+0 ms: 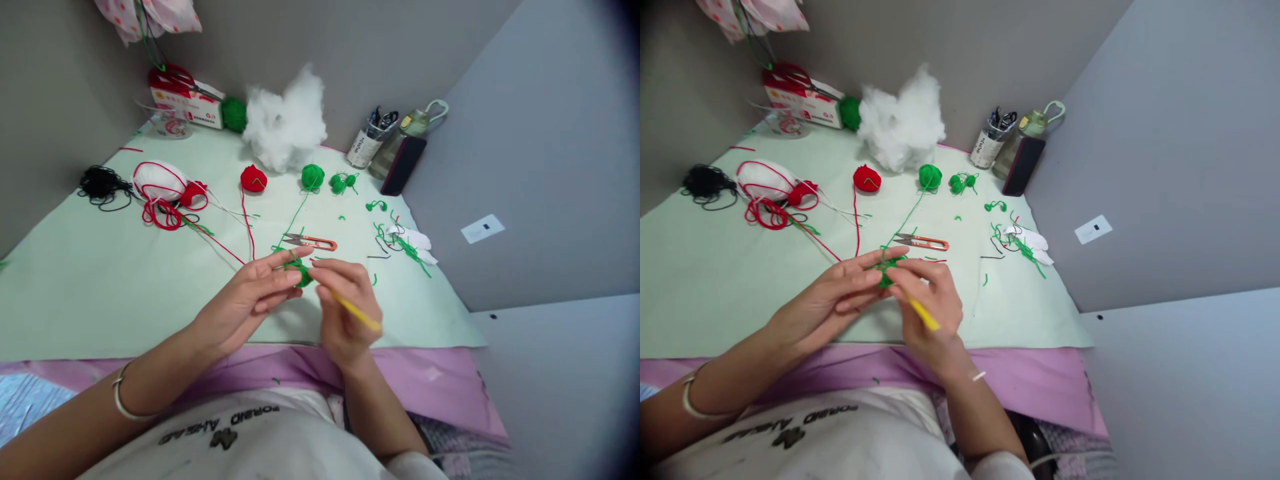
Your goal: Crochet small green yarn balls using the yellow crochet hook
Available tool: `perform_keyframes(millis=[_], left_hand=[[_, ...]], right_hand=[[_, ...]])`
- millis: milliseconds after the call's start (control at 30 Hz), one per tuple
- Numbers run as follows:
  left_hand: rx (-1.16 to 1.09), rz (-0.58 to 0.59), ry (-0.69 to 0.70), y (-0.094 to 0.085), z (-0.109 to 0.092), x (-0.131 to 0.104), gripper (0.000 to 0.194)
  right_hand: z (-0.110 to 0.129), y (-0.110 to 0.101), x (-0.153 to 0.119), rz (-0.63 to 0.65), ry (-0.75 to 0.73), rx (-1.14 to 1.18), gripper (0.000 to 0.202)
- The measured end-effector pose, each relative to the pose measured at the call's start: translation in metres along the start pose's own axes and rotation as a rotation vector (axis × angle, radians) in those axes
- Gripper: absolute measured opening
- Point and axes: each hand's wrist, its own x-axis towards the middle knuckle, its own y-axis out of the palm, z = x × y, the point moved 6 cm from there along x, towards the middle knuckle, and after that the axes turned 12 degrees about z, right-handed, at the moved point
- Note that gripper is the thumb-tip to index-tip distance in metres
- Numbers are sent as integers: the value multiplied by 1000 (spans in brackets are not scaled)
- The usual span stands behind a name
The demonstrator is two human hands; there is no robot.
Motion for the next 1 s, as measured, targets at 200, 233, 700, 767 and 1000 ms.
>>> perform_keyframes(millis=[200, 233, 700, 767, 1000], left_hand=[[94, 42, 60, 1, -6, 0, 37], [137, 35, 86, 2, -7, 0, 36], [-56, 24, 19, -4, -4, 4, 28], [61, 37, 50, -3, -5, 3, 31], [323, 14, 116, -4, -8, 0, 33]], right_hand=[[-20, -1, 7, -51, 229, 479, 19], [-20, 1, 7, -31, 230, 466, 19], [-29, -3, 1, -90, 305, 503, 20], [-32, 4, 2, -21, 362, 576, 20], [-43, 8, -3, 32, 452, 646, 22]])
